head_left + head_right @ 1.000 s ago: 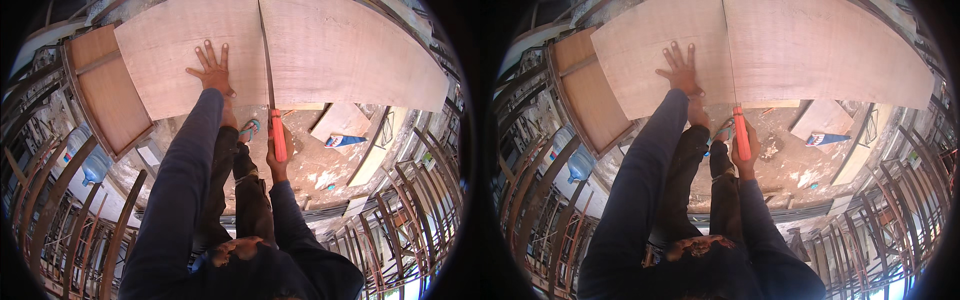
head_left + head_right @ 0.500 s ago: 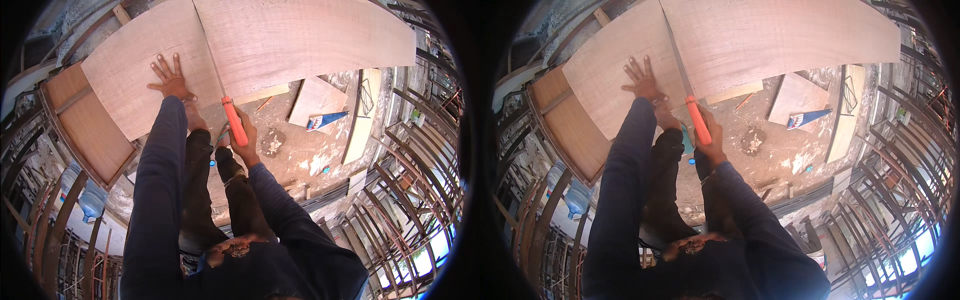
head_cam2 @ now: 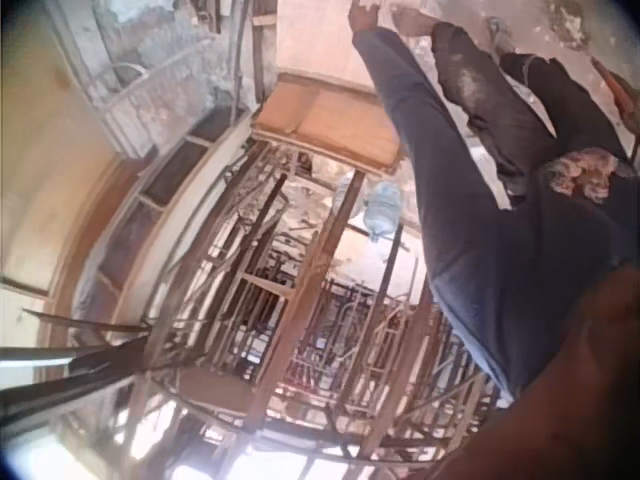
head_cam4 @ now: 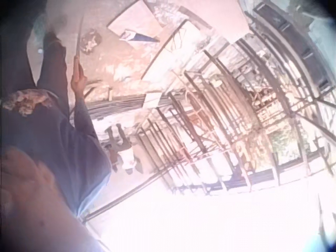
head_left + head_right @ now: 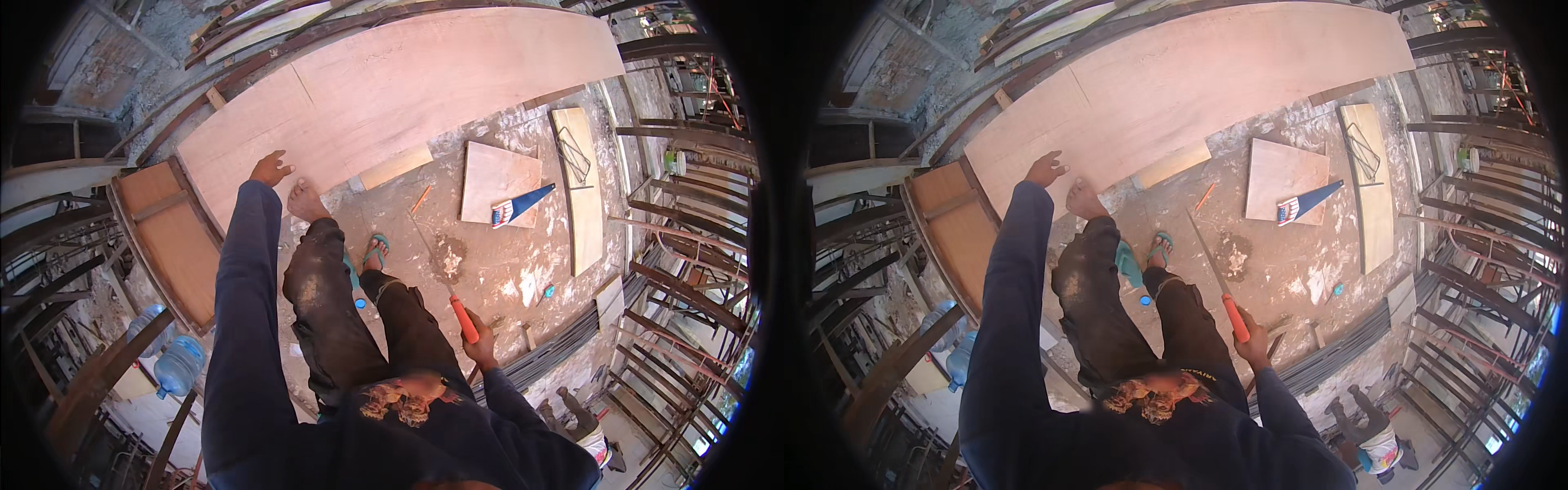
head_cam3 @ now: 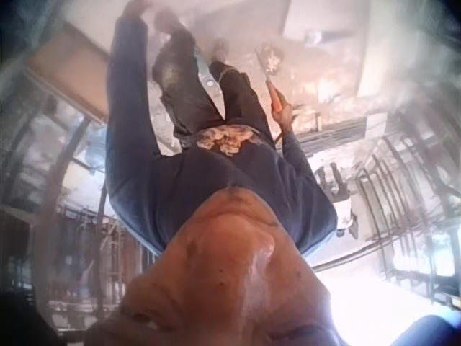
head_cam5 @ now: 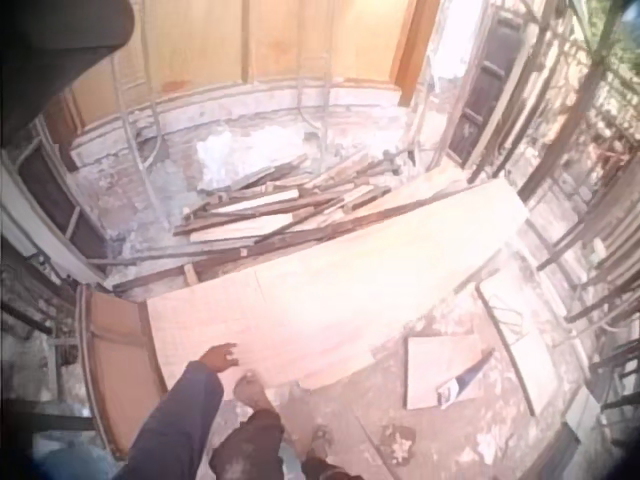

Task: The person saws a large wooden board using a hand saw, first while the board is flat on a support and then while holding it upright, before moving the board aside.

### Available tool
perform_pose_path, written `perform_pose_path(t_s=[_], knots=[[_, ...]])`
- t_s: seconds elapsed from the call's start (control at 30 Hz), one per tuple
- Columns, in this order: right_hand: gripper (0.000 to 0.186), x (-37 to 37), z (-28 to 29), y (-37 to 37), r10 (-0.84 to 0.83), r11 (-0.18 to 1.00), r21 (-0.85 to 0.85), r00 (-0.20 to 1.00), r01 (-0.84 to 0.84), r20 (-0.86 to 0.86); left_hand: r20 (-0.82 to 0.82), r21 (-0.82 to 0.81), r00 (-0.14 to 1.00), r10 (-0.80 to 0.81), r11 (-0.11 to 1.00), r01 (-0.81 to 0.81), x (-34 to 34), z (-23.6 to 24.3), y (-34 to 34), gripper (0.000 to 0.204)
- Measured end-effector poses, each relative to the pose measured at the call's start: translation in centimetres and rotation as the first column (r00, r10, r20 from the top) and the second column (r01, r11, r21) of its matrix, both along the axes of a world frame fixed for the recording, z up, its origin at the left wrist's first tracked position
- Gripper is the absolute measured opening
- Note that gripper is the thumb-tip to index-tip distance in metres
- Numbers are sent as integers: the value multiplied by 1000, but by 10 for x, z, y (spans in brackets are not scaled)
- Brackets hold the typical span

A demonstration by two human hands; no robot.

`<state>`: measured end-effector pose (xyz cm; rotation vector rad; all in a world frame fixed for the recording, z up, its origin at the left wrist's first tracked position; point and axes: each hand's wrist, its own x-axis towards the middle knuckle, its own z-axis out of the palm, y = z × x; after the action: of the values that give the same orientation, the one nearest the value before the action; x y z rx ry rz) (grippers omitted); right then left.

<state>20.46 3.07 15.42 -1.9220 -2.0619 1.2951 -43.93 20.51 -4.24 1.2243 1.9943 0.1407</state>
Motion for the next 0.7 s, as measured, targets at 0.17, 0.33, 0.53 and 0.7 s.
perform_pose_path(t_s=[0.17,0.33,0.53,0.7], knots=[[47,19,-52,-5,-178,983,37,984,179,-24,84,250,941,327,907,-338,26,67,-124,63],[41,24,-69,5,-199,977,-65,978,203,64,-17,68,893,449,892,-447,79,88,-312,59],[30,61,-112,1,-293,953,-28,940,302,175,71,-404,568,820,544,-735,209,108,-486,48],[39,-11,-113,31,-288,948,-79,937,308,200,-37,-84,998,-50,995,47,200,94,-556,32]])
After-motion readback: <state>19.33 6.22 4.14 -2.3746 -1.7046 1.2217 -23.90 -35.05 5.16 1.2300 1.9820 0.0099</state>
